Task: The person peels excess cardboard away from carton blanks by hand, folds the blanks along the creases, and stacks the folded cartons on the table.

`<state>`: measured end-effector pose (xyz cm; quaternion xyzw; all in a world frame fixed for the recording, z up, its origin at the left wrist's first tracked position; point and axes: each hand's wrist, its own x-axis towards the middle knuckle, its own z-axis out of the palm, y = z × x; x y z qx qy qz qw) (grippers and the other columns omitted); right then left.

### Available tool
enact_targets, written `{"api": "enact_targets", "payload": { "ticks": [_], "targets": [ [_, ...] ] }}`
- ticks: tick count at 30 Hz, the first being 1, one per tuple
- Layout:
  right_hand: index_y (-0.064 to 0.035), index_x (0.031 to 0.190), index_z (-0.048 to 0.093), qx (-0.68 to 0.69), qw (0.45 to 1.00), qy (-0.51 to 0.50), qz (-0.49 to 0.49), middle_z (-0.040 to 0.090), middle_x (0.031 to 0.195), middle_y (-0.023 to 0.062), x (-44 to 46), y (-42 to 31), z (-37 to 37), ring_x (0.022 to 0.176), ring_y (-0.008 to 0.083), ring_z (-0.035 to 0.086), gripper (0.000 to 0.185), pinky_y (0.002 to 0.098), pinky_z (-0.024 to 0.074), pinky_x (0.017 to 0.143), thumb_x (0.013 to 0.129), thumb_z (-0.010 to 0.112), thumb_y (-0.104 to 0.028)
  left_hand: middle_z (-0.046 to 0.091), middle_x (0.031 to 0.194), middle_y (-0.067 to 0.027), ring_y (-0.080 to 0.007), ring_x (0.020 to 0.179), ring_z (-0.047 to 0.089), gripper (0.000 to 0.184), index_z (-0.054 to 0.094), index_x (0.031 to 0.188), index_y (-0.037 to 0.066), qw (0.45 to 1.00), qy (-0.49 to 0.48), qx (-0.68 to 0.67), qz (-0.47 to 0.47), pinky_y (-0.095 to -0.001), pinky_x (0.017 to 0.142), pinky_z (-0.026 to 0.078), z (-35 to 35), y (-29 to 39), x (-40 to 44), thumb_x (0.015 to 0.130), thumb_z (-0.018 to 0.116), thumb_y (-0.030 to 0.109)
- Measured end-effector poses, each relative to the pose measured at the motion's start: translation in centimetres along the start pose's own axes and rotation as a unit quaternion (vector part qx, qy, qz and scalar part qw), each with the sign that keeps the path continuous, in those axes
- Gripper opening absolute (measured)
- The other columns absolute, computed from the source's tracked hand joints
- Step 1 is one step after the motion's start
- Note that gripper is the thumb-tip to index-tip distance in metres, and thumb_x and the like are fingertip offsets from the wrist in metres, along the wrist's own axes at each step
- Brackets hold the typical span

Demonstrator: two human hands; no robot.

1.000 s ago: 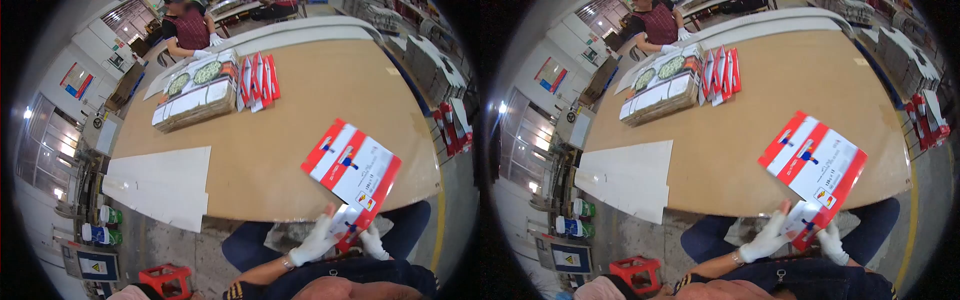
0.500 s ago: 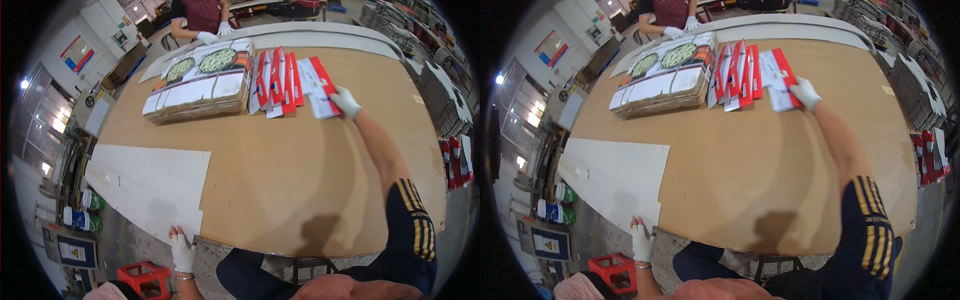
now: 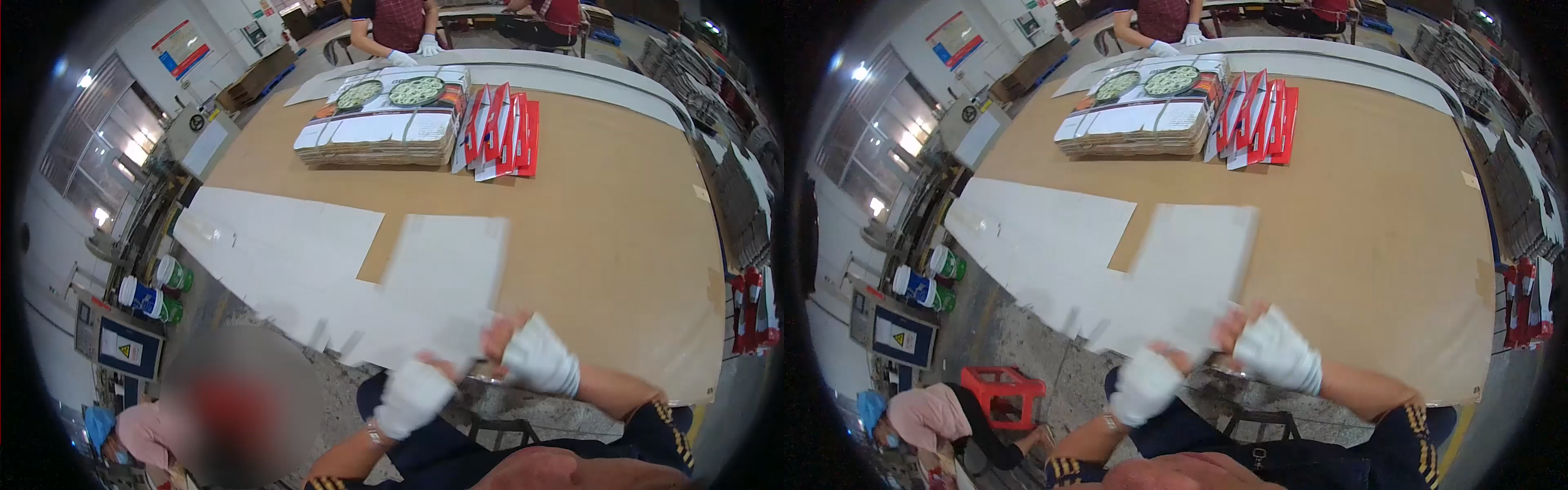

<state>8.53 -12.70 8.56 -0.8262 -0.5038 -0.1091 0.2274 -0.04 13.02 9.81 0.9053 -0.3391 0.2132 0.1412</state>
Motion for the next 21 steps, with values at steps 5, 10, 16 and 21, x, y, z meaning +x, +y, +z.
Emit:
{"api": "enact_targets", "payload": {
  "ticks": [5, 10, 16, 21],
  "targets": [
    [-0.0085, 0.090, 0.068, 0.053, 0.992, 0.038, 0.108, 0.065, 0.097, 0.0090, -10.8, -3.5, 0.9, 0.099, 0.0302, 0.059, 0.017, 0.0447, 0.0445, 0.092, 0.074, 0.065, -0.011, 0.054, 0.134, -0.0173, -0.0349, 0.127, 0.051, 0.083, 0.051, 0.138, 0.007, 0.982, -0.138, -0.126, -0.026, -0.0472, 0.109, 0.040, 2.6, 6.4, 0.2, 0.067, 0.082, 0.037],
    [-0.0018, 0.080, 0.069, 0.249, 0.882, 0.129, 0.378, 0.063, 0.085, 0.0111, -18.9, -4.6, -6.8, 0.096, 0.0315, 0.058, 0.016, 0.0426, 0.0425, 0.099, 0.070, 0.059, 0.004, 0.051, 0.142, -0.0126, -0.0314, 0.138, 0.040, 0.067, 0.055, 0.133, 0.007, 0.980, -0.190, 0.050, -0.003, -0.0450, 0.109, 0.038, 9.0, -0.5, -2.9, 0.075, 0.077, 0.031],
    [-0.0046, 0.099, 0.067, 0.086, 0.902, 0.151, 0.395, 0.062, 0.099, 0.0110, -29.8, -4.7, -7.2, 0.097, 0.0301, 0.055, 0.020, 0.0387, 0.0437, 0.086, 0.082, 0.060, -0.011, 0.062, 0.125, -0.0062, -0.0293, 0.124, 0.052, 0.033, 0.069, 0.110, 0.011, 0.965, -0.162, -0.205, 0.006, -0.0436, 0.100, 0.043, 9.2, 1.7, 0.9, 0.086, 0.069, 0.034],
    [-0.0037, 0.107, 0.065, -0.127, 0.924, 0.093, 0.349, 0.064, 0.105, 0.0134, -31.8, -7.0, -4.3, 0.100, 0.0338, 0.058, 0.031, 0.0474, 0.0422, 0.091, 0.080, 0.064, -0.017, 0.065, 0.125, -0.0050, -0.0298, 0.125, 0.053, 0.027, 0.071, 0.106, 0.010, 0.973, -0.034, -0.155, -0.169, -0.0450, 0.104, 0.041, 12.4, 5.8, 1.5, 0.088, 0.066, 0.030]
  ]
}}
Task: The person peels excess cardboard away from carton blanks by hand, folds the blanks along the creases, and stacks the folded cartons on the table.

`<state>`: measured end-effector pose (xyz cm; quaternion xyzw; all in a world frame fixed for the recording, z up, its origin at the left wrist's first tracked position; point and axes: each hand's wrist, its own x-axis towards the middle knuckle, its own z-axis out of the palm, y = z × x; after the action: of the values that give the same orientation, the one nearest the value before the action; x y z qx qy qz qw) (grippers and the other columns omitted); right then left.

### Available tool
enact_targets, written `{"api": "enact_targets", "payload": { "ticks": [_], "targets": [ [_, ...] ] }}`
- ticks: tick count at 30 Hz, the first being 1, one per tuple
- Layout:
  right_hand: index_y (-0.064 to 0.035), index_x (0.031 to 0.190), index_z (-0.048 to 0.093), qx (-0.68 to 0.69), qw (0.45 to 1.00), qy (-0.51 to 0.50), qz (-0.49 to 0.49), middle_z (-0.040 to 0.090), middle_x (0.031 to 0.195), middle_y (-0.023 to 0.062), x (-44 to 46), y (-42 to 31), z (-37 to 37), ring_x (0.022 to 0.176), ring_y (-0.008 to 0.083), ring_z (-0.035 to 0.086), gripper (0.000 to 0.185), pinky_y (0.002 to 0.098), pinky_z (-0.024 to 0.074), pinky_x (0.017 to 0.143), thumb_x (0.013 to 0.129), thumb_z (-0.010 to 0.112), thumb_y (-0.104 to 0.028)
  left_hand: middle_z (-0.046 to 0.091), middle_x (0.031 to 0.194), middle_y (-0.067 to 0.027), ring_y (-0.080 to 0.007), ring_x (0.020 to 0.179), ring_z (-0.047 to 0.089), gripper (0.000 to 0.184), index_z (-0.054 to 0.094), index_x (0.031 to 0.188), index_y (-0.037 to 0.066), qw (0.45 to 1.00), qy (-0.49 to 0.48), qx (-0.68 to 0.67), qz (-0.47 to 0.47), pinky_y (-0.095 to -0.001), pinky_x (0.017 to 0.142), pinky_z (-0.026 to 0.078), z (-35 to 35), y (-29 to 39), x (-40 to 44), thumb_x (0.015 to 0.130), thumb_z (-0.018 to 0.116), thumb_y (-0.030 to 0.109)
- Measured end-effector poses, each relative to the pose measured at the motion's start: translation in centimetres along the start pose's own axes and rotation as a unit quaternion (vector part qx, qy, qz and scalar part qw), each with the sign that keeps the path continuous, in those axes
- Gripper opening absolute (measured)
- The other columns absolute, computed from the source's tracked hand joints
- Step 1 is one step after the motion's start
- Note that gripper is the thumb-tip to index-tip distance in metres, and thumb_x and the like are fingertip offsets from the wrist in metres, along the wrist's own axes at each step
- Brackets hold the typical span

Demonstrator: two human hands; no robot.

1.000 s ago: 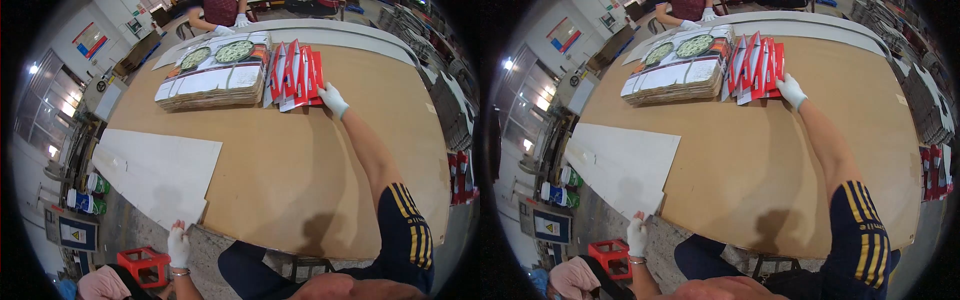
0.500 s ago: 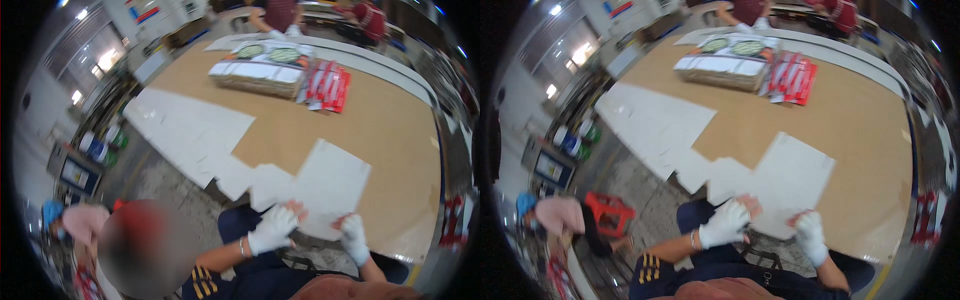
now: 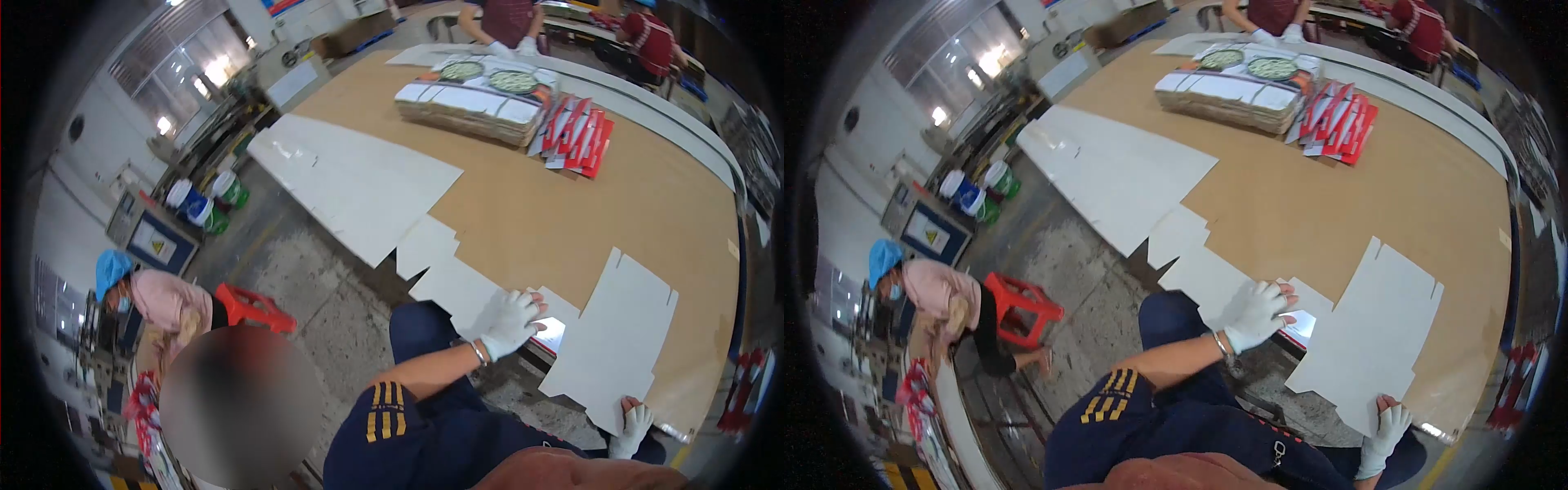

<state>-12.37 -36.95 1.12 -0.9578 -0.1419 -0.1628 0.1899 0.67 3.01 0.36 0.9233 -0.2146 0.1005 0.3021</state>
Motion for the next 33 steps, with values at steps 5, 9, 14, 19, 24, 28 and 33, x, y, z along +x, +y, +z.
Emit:
{"api": "enact_targets", "payload": {
  "ticks": [5, 9, 14, 19, 24, 28, 33],
  "targets": [
    [-0.0027, 0.132, 0.059, 0.127, 0.962, 0.081, 0.226, 0.063, 0.090, 0.0083, 0.9, -1.3, -0.2, 0.084, 0.0278, 0.058, 0.073, 0.0395, 0.0467, 0.083, 0.062, 0.077, -0.005, 0.060, 0.136, -0.0066, -0.0313, 0.136, 0.046, 0.032, 0.064, 0.121, 0.009, 0.963, -0.124, -0.103, 0.215, -0.0516, 0.115, 0.029, 4.0, 1.6, 0.0, 0.091, 0.061, 0.018],
    [-0.0067, 0.150, 0.040, 0.048, 0.941, 0.076, 0.326, 0.059, 0.083, 0.0082, 2.8, -0.7, 0.8, 0.072, 0.0230, 0.054, 0.092, 0.0353, 0.0480, 0.070, 0.069, 0.082, -0.010, 0.056, 0.140, -0.0062, -0.0300, 0.139, 0.042, 0.037, 0.063, 0.126, 0.008, 0.981, -0.136, -0.105, 0.088, -0.0532, 0.115, 0.027, 5.8, 4.2, 1.6, 0.092, 0.060, 0.022],
    [-0.0078, 0.155, 0.030, 0.225, 0.845, 0.279, 0.396, 0.057, 0.103, 0.0067, 0.5, -0.1, 2.4, 0.073, 0.0156, 0.051, 0.089, 0.0311, 0.0478, 0.072, 0.080, 0.078, -0.009, 0.047, 0.147, -0.0089, -0.0317, 0.144, 0.033, 0.049, 0.057, 0.131, 0.002, 0.987, -0.057, 0.083, 0.123, -0.0643, 0.114, 0.018, 8.6, 6.7, 1.5, 0.091, 0.062, 0.030],
    [-0.0062, 0.147, 0.039, 0.372, 0.770, 0.171, 0.490, 0.058, 0.106, 0.0027, -8.0, -1.8, 8.4, 0.080, 0.0100, 0.052, 0.067, 0.0289, 0.0471, 0.072, 0.089, 0.072, -0.016, 0.026, 0.161, -0.0161, -0.0348, 0.151, 0.019, 0.086, 0.028, 0.153, -0.001, 0.969, -0.165, 0.067, 0.173, -0.0666, 0.116, 0.012, 6.8, 10.0, 1.8, 0.085, 0.066, 0.037],
    [0.0062, 0.112, 0.061, 0.615, 0.645, 0.049, 0.451, 0.064, 0.096, 0.0034, -2.2, -8.7, 9.6, 0.074, 0.0093, 0.057, 0.040, 0.0262, 0.0462, 0.066, 0.096, 0.065, -0.031, 0.017, 0.163, -0.0219, -0.0360, 0.152, 0.014, 0.091, 0.019, 0.155, -0.004, 0.924, -0.168, 0.113, 0.325, -0.0656, 0.117, 0.010, 11.9, 12.4, 0.2, 0.086, 0.062, 0.038],
    [0.0015, 0.101, 0.068, 0.483, 0.709, 0.297, 0.419, 0.065, 0.091, 0.0041, 2.4, -9.8, 5.5, 0.074, 0.0132, 0.059, 0.021, 0.0299, 0.0475, 0.067, 0.099, 0.058, -0.017, 0.018, 0.163, -0.0200, -0.0364, 0.152, 0.016, 0.096, 0.019, 0.155, -0.004, 0.953, -0.210, 0.050, 0.211, -0.0624, 0.118, 0.012, 8.3, 13.2, 0.4, 0.083, 0.069, 0.036],
    [0.0011, 0.134, 0.053, 0.555, 0.704, 0.318, 0.308, 0.063, 0.124, 0.0156, 2.4, 0.0, 8.3, 0.105, 0.0215, 0.062, 0.036, 0.0381, 0.0485, 0.091, 0.099, 0.053, -0.010, 0.025, 0.159, -0.0226, -0.0369, 0.149, 0.022, 0.104, 0.022, 0.153, -0.004, 0.950, -0.210, 0.027, 0.228, -0.0606, 0.118, 0.018, 7.1, 12.7, 0.8, 0.078, 0.074, 0.046]
  ]
}}
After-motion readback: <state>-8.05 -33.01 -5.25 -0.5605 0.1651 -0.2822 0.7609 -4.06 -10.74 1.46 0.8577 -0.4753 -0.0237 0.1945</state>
